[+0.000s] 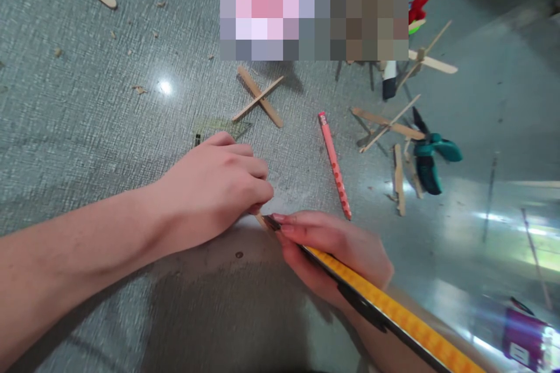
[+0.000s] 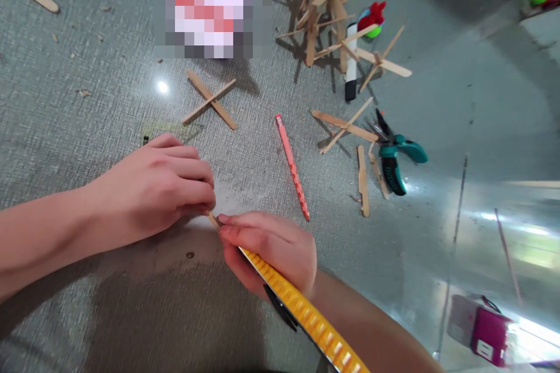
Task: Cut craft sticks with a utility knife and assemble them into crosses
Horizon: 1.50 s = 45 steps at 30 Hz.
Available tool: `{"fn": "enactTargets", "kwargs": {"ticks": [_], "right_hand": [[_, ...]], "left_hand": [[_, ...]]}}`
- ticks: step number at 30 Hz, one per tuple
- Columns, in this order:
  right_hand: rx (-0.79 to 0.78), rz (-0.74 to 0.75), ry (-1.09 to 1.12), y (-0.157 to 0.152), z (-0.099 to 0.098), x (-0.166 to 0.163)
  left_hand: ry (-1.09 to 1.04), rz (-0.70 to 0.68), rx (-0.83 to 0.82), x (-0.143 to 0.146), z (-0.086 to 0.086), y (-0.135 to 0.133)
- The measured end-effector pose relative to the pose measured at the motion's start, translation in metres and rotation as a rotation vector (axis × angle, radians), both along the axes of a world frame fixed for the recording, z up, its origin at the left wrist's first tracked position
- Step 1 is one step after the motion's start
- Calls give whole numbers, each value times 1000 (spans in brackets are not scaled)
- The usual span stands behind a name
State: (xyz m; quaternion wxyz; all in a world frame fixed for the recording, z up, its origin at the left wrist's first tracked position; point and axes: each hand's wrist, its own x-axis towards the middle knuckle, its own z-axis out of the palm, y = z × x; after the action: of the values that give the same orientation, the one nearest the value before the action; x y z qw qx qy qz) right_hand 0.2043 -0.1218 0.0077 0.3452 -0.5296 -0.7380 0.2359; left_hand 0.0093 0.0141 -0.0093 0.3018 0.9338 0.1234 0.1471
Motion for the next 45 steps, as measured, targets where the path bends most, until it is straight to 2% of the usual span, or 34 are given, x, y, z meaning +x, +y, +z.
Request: {"fn": "enactTargets", "kwargs": {"ticks": [10,17,28,45], "right_hand": [[-49,14,-77,3,11,-3],[-15,32,-108,3,14,-7],[-38,-15,16,-3,-1,3],[-30,49,-18,3,7,0]], "left_hand": [[-3,2,31,1,-1,-1],[18,18,44,0,1,-2],[20,13,17,0,1,-1],[51,7,48,0,4,-3]]}}
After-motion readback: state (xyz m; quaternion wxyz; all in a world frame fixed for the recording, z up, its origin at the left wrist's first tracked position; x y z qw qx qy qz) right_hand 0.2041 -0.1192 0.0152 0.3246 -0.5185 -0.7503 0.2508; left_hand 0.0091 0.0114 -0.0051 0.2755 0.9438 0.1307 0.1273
